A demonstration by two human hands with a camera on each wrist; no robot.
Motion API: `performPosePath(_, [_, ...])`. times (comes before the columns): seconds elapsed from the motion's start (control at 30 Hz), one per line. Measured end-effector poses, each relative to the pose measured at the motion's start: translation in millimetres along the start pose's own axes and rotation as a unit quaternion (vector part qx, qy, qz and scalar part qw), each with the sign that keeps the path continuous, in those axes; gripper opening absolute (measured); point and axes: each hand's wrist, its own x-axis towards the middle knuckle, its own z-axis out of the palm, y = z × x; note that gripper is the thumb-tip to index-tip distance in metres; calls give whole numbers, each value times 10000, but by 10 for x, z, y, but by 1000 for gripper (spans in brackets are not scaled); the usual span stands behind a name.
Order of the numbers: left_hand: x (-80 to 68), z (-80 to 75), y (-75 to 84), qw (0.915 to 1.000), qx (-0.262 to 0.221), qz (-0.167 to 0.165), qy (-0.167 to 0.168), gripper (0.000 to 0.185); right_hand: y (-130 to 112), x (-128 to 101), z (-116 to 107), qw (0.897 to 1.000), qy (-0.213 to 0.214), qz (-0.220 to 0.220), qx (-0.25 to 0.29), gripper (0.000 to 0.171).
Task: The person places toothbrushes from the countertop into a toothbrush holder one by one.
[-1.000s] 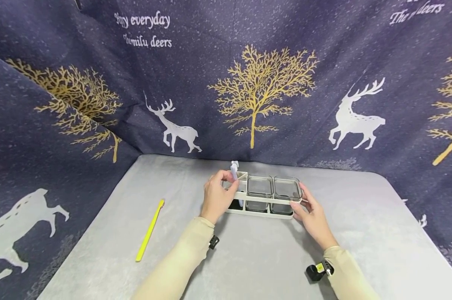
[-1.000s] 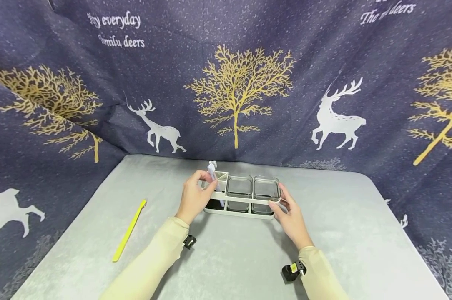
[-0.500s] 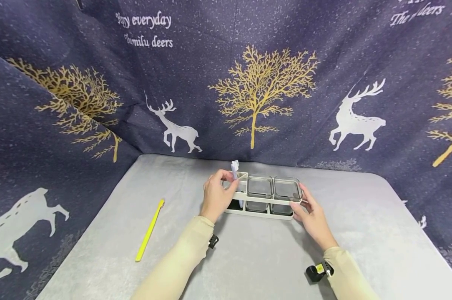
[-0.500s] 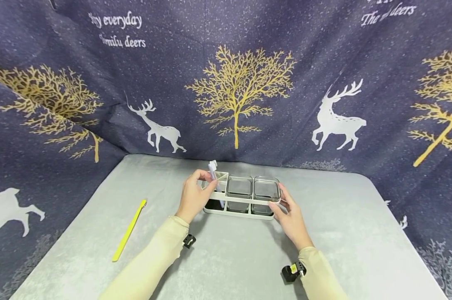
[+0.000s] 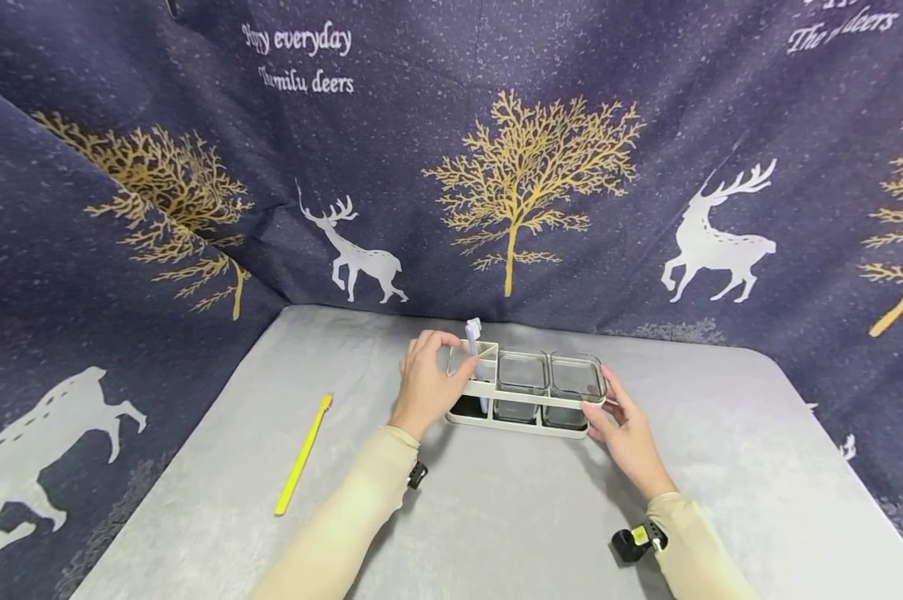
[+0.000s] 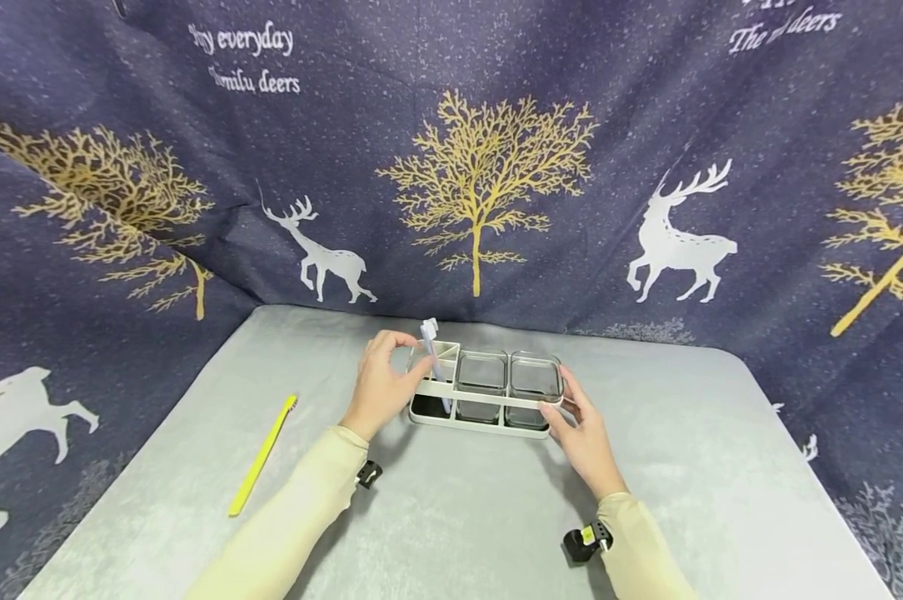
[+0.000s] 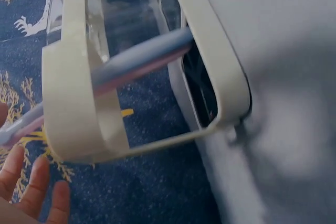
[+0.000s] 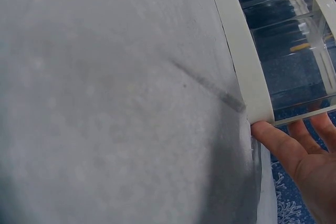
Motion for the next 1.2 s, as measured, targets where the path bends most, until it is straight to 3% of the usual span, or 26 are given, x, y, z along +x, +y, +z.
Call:
performPosePath(0.37, [30, -238, -48, 9982, 466, 161, -348, 74, 33, -25, -5, 10000, 23, 36, -4, 71])
performPosePath(0.53, [2, -369, -104, 9952, 849, -135, -465, 83, 33, -28, -14, 10000, 50, 65, -27, 71])
performPosePath(0.8, [-55, -701, -300, 9848, 1352, -790, -751, 103, 26, -7, -18, 10000, 38, -33, -45, 70])
performPosePath(1.2, [-195, -1118, -674, 9592, 2034, -1637, -1084, 99, 20, 1, 2, 10000, -14, -49, -49, 71])
